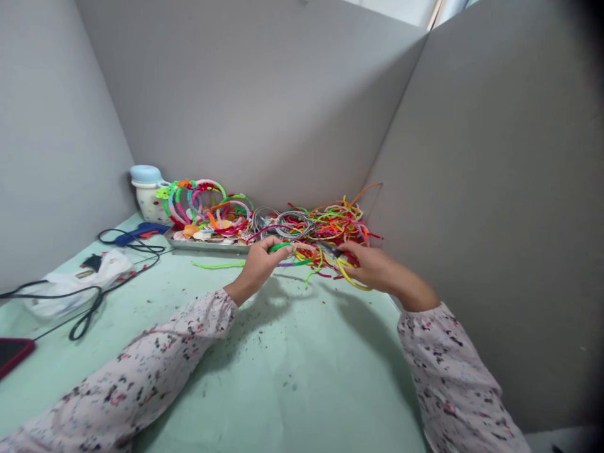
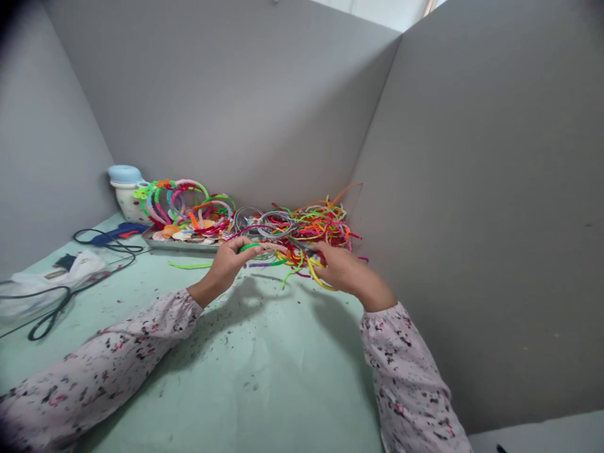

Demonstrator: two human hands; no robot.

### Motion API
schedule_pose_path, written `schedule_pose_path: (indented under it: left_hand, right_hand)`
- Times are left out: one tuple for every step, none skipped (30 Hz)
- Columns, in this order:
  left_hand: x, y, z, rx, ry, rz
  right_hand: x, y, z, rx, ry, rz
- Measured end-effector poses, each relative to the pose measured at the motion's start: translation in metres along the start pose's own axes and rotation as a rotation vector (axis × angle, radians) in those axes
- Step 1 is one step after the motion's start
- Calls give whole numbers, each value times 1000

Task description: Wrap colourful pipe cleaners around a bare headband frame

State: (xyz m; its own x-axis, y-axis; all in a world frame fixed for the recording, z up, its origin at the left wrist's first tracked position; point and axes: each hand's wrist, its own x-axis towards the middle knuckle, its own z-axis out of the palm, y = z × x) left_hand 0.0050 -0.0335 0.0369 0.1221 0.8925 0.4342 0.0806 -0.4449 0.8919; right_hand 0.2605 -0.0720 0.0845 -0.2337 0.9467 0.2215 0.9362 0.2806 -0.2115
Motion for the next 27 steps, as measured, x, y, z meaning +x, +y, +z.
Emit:
schedule_pose_path:
  left_hand:
    - [1, -2, 0, -19, 3, -15]
    - [2, -5, -1, -42, 8, -35]
    - [3, -7, -1, -67, 12, -56]
    - [3, -9, -1, -96, 16, -77]
    - [4, -11, -1, -127, 19, -96]
    - [4, -13, -1, -157, 19, -112]
    - [4, -14, -1, -186, 20, -125]
    - [4, -15, -1, -212, 19, -137]
    - [5, -16, -1, -234, 18, -147]
    - [5, -17, 0, -251, 18, -155]
    - [5, -18, 0, -263, 19, -159]
    - [5, -18, 0, -274, 22, -157]
    - [5, -19, 1, -285, 22, -150]
    - [5, -19, 1, -299, 20, -142]
    - [5, -19, 2, -315, 14, -138]
    - [5, -18, 3, -334, 4, -141]
    - [4, -17, 3, -358, -10, -152]
    - [4, -16, 4, -384, -28, -170]
    - [3, -15, 4, -412, -46, -189]
    - [2, -14, 4, -440, -64, -209]
    - [2, -14, 5, -468, -79, -229]
    - [2, -13, 5, -496, -92, -250]
    - [2, -14, 5, -527, -100, -274]
    - [1, -14, 6, -559, -104, -299]
    - [2, -15, 6, -589, -106, -322]
    - [2, -17, 7, -616, -107, -339]
    - [2, -18, 7, -636, -108, -351]
  right_hand:
    - [0, 7, 2, -13, -87, 19]
    - [0, 14, 6, -25, -181, 31]
    - [0, 19, 10, -45, -254, 49]
    - [1, 23, 14, -69, -303, 61]
    - [2, 27, 19, -93, -338, 87]
    - [2, 29, 23, -115, -364, 118]
    - [3, 31, 28, -136, -386, 143]
    - [4, 33, 32, -151, -397, 161]
    - [4, 34, 35, -162, -403, 170]
    - [4, 36, 39, -169, -406, 174]
    - [4, 38, 42, -175, -404, 175]
    - [4, 40, 45, -182, -403, 180]
    - [4, 41, 48, -190, -403, 187]
    - [5, 43, 51, -198, -403, 195]
    - [5, 44, 53, -206, -404, 204]
    - [5, 44, 55, -213, -406, 211]
    - [5, 44, 56, -220, -409, 216]
    - [5, 43, 57, -226, -411, 219]
    - [5, 42, 58, -231, -414, 221]
    - [5, 41, 58, -233, -417, 220]
    - [5, 39, 58, -235, -419, 218]
    - [5, 38, 58, -235, -420, 214]
    - [4, 36, 58, -233, -420, 209]
    - [4, 35, 58, -229, -417, 202]
    - [4, 33, 57, -221, -410, 195]
    - [4, 31, 55, -212, -402, 187]
    - [4, 29, 53, -205, -391, 176]
